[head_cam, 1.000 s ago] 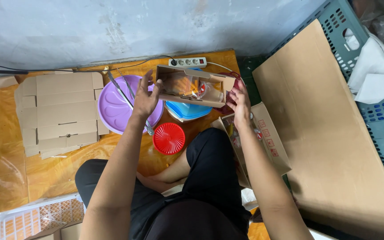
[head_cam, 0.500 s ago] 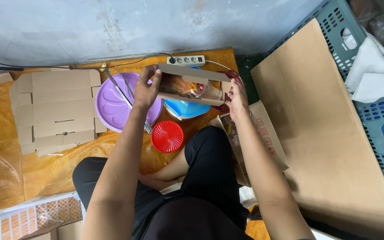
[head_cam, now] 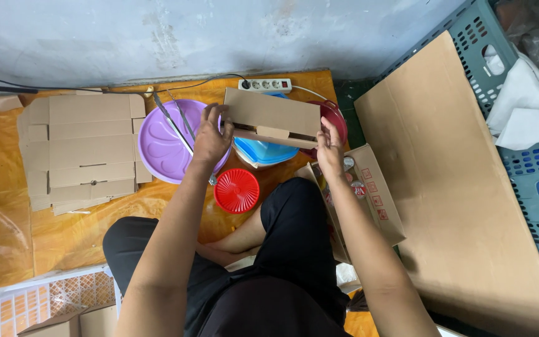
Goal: A person uses tongs to pack snacks into small bags and then folds a cardboard box to assemble a snack package.
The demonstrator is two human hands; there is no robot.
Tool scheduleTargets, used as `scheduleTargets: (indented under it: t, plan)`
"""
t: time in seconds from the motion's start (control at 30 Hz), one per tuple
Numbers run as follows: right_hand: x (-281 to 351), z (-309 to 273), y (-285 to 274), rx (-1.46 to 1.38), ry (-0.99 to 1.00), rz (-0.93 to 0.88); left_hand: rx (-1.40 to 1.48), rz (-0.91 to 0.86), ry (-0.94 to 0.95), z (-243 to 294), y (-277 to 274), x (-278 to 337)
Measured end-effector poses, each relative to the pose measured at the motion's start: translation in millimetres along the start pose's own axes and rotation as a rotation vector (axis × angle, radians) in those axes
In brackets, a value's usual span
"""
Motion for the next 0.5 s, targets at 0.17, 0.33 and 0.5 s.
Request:
scheduleTargets:
  t: [0.17,0.33,0.5]
  plan:
    - [2,-5,4,0.214,-0.175,0.026,-0.157,0.084,0.280,43,-13,13]
    - [4,-6,9,0.230,-0.259,0.064,-0.246,0.095,0.516,42,17,14]
    - [6,-6,9,0.229,-0.294,0.073,-0.348,0.114,0.545,23,44,12]
Point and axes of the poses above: each hand's wrist, its own x-axis away from the middle knuckle, its own y-axis out of the palm, z = x × y, the point moved 4 cm from there along -x, towards the middle knuckle, and after that the axes turned 10 degrees about z, right-handed, at the moved point
